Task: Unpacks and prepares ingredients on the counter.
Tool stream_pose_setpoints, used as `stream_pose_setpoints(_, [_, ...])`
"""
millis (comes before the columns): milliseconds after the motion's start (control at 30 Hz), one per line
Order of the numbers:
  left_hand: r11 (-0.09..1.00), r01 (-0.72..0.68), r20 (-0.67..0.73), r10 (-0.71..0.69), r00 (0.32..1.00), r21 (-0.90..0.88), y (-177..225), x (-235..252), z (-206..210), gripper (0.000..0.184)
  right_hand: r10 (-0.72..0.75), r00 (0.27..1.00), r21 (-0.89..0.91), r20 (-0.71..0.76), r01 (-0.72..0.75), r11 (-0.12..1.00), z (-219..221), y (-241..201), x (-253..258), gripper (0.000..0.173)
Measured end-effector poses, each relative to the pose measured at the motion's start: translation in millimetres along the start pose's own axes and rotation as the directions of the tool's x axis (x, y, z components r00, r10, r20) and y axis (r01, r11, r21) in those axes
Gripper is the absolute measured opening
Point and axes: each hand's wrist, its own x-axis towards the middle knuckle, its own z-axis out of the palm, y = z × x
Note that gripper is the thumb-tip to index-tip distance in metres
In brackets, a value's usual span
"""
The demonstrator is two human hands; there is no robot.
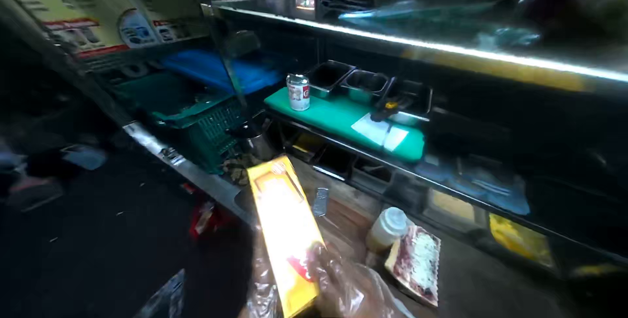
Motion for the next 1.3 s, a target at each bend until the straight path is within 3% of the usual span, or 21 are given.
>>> stream_pose_setpoints(100, [0.981, 0.090, -0.160, -0.062, 0.985, 0.170, -27.0, -13.7, -37.2, 0.061, 0.153, 0.984, 0.100, 0.095, -0.162, 0.982, 52.8, 1.8, -33.6, 0.038])
stream_pose_setpoints(200, [0.967, 0.149, -0.222, -0.103, 0.970, 0.206, -36.5, 10.0, -67.5, 0.062, 0.216, 0.959, 0.079, 0.182, -0.233, 0.969, 90.3, 8.6, -29.9, 0.042])
stream_pose_setpoints(300, [0.969, 0.173, -0.197, -0.138, 0.971, 0.174, -33.2, 58.0, -95.5, 0.066, 0.265, 0.926, 0.008, 0.270, -0.277, 0.961, 120.0, 24.4, 5.4, 0.046])
stream_pose_setpoints(433, [0.928, 0.265, -0.302, -0.182, 0.936, 0.262, -22.0, 127.6, -132.4, 0.066, 0.286, 0.873, -0.001, 0.396, -0.311, 0.950, 158.8, 53.3, 72.5, 0.052])
stream_pose_setpoints(500, [0.818, 0.409, -0.360, -0.269, 0.893, 0.404, -6.5, 136.4, -153.9, 0.069, 0.281, 0.857, 0.010, 0.432, -0.317, 0.949, 181.0, 65.5, 93.3, 0.050])
stream_pose_setpoints(567, [0.606, 0.524, -0.385, -0.356, 0.852, 0.598, 16.9, 123.0, -170.0, 0.063, 0.326, 0.828, 0.044, 0.457, -0.387, 0.921, 198.5, 72.5, 100.8, 0.045])
stream_pose_setpoints(600, [0.476, 0.474, -0.331, -0.355, 0.874, 0.741, 30.8, 115.1, -182.2, 0.053, 0.367, 0.807, 0.066, 0.462, -0.444, 0.893, 203.3, 71.7, 101.5, 0.042])
stream_pose_setpoints(633, [0.351, 0.338, -0.236, -0.301, 0.924, 0.873, 43.5, 111.9, -195.5, 0.043, 0.392, 0.821, 0.108, 0.414, -0.472, 0.875, 213.3, 72.0, 95.3, 0.039])
stream_pose_setpoints(700, [0.156, -0.074, 0.094, -0.125, 0.988, 0.985, 58.2, 119.1, -217.0, 0.048, 0.395, 0.878, 0.160, 0.269, -0.445, 0.881, 235.7, 70.0, 77.7, 0.035])
stream_pose_setpoints(733, [0.062, -0.273, 0.278, -0.100, 0.955, 0.960, 64.3, 131.0, -219.6, 0.055, 0.372, 0.903, 0.142, 0.215, -0.406, 0.903, 243.0, 71.9, 74.1, 0.033])
stream_pose_setpoints(800, [-0.100, -0.566, 0.536, -0.226, 0.814, 0.818, 75.2, 158.1, -208.2, 0.060, 0.338, 0.920, 0.084, 0.199, -0.360, 0.929, 247.9, 73.4, 71.6, 0.031])
stream_pose_setpoints(933, [-0.106, -0.830, 0.671, -0.537, 0.512, 0.548, 79.5, 204.7, -176.2, 0.049, 0.348, 0.850, 0.029, 0.395, -0.390, 0.920, 224.0, 67.5, 93.7, 0.031])
stream_pose_setpoints(1000, [-0.057, -0.909, 0.773, -0.506, 0.383, 0.413, 75.1, 212.7, -177.7, 0.044, 0.378, 0.786, 0.012, 0.489, -0.440, 0.898, 192.8, 57.4, 118.7, 0.035])
stream_pose_setpoints(1033, [-0.033, -0.933, 0.820, -0.466, 0.332, 0.359, 71.5, 215.2, -183.3, 0.041, 0.400, 0.792, -0.005, 0.461, -0.449, 0.894, 168.9, 52.4, 133.5, 0.037])
stream_pose_setpoints(1100, [-0.007, -0.959, 0.854, -0.454, 0.255, 0.283, 68.9, 222.7, -191.9, 0.039, 0.421, 0.896, -0.058, 0.140, -0.417, 0.907, 114.2, 62.2, 165.3, 0.036])
stream_pose_setpoints(1167, [0.045, -0.970, 0.866, -0.462, 0.191, 0.238, 71.3, 233.3, -192.5, 0.038, 0.411, 0.887, -0.176, -0.210, -0.448, 0.877, 48.2, 93.5, 205.6, 0.036])
stream_pose_setpoints(1233, [0.075, -0.974, 0.837, -0.527, 0.144, 0.215, 74.7, 243.1, -189.6, 0.040, 0.516, 0.793, -0.444, -0.324, -0.609, 0.657, -16.6, 125.1, 253.2, 0.032])
stream_pose_setpoints(1300, [0.082, -0.970, 0.781, -0.611, 0.131, 0.228, 80.3, 248.0, -181.6, 0.040, 0.744, 0.605, -0.598, -0.283, -0.718, 0.356, -58.5, 167.1, 293.3, 0.034])
